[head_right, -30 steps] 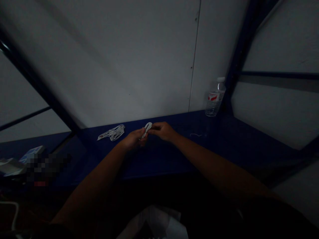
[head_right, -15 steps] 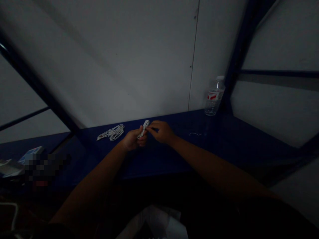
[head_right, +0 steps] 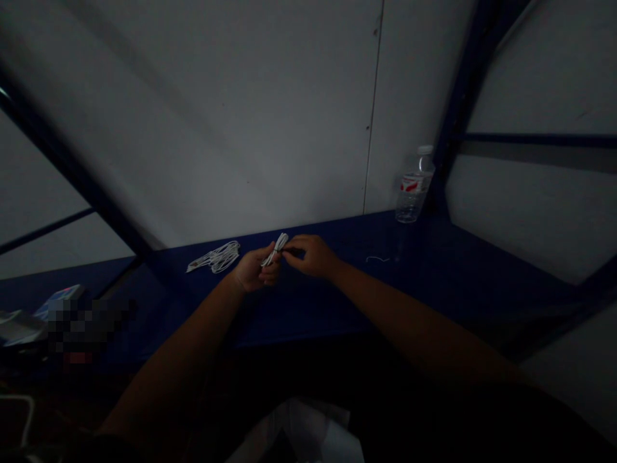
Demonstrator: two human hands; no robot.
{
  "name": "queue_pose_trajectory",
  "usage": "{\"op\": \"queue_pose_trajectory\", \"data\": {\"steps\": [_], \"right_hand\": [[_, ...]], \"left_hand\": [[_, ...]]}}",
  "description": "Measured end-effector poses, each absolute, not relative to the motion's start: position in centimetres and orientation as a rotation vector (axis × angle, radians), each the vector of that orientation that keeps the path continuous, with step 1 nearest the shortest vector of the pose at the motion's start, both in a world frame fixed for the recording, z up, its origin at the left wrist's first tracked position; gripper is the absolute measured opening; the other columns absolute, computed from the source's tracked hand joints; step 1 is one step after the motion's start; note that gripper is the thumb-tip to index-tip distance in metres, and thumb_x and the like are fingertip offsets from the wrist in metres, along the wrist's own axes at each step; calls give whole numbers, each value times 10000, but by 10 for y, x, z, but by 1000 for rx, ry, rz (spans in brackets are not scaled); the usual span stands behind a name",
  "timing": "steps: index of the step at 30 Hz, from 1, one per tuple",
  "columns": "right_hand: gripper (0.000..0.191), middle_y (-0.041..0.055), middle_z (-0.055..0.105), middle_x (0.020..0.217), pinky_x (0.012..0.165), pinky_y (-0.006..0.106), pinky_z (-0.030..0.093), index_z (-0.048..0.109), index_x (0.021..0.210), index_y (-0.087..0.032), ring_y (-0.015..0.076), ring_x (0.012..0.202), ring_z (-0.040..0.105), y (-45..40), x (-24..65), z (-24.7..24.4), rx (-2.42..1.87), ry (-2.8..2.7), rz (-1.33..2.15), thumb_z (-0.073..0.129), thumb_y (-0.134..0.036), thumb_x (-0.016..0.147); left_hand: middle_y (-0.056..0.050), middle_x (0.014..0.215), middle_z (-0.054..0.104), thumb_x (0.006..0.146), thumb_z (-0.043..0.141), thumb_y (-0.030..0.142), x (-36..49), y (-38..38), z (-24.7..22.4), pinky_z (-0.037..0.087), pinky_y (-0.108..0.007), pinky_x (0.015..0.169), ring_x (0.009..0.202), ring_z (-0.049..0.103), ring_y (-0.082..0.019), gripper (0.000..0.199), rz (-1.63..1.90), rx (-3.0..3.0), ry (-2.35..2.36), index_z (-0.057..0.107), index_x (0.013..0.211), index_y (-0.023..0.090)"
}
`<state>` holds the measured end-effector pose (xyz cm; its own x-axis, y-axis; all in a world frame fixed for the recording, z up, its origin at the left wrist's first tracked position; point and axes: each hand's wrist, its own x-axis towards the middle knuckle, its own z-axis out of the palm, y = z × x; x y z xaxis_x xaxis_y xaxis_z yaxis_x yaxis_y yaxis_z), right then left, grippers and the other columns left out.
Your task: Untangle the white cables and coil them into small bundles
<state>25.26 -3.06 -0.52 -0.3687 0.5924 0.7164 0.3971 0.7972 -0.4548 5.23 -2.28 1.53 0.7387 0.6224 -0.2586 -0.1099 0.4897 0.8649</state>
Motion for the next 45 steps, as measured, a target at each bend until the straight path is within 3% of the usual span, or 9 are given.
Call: {"op": "queue_pose_trajectory", "data": {"steps": [10, 18, 21, 27, 36, 45], "right_hand": [[193, 68, 692, 842, 724, 301, 427, 726, 907, -178, 177, 766, 600, -24, 252, -13, -861, -2141, -4, 542, -228, 878], [171, 90, 679, 906, 763, 297, 409, 667, 961, -159, 193, 831, 588, -21, 254, -16, -785, -2329, -175, 519, -206, 888], [134, 86, 666, 857, 732, 294, 397, 657, 893, -157, 191, 796, 579, -21, 254, -15, -832, -2365, -216, 536, -212, 872], [130, 80, 658, 835, 707, 288, 376, 649, 829, -159, 184, 778, 570, -21, 251, -14, -856, -2363, -225, 532, -209, 855], [111, 14, 637, 748, 668, 259, 376, 618, 758, -188, 138, 690, 533, -20, 257, -8, -773, -2218, 42, 518, -173, 803], [184, 15, 699, 808, 666, 264, 441, 706, 775, -204, 143, 720, 614, -19, 262, -6, -715, -2107, 447, 541, -249, 845]], "left_hand": [[46, 504, 446, 912, 451, 607, 59, -19, 1, 385, -230, 435, 383, 383, -95, 453, 556, 1167, 715, 518, 808, 172], [-57, 700, 633, 837, 547, 661, 68, -17, -10, 503, -286, 581, 567, 593, -142, 552, 652, 1262, 908, 612, 905, 117], [-26, 638, 579, 806, 522, 727, 71, -19, -11, 465, -264, 548, 528, 537, -124, 607, 621, 1239, 882, 601, 866, 128], [67, 523, 357, 782, 537, 742, 73, -19, -16, 242, -209, 434, 427, 297, -68, 581, 734, 1413, 915, 537, 774, 160], [57, 562, 398, 798, 593, 676, 72, -18, -12, 239, -207, 458, 464, 326, -65, 522, 854, 1548, 809, 540, 840, 159], [86, 543, 312, 801, 647, 602, 69, -26, -1, 204, -196, 441, 440, 254, -52, 451, 785, 1383, 720, 502, 821, 175]]}}
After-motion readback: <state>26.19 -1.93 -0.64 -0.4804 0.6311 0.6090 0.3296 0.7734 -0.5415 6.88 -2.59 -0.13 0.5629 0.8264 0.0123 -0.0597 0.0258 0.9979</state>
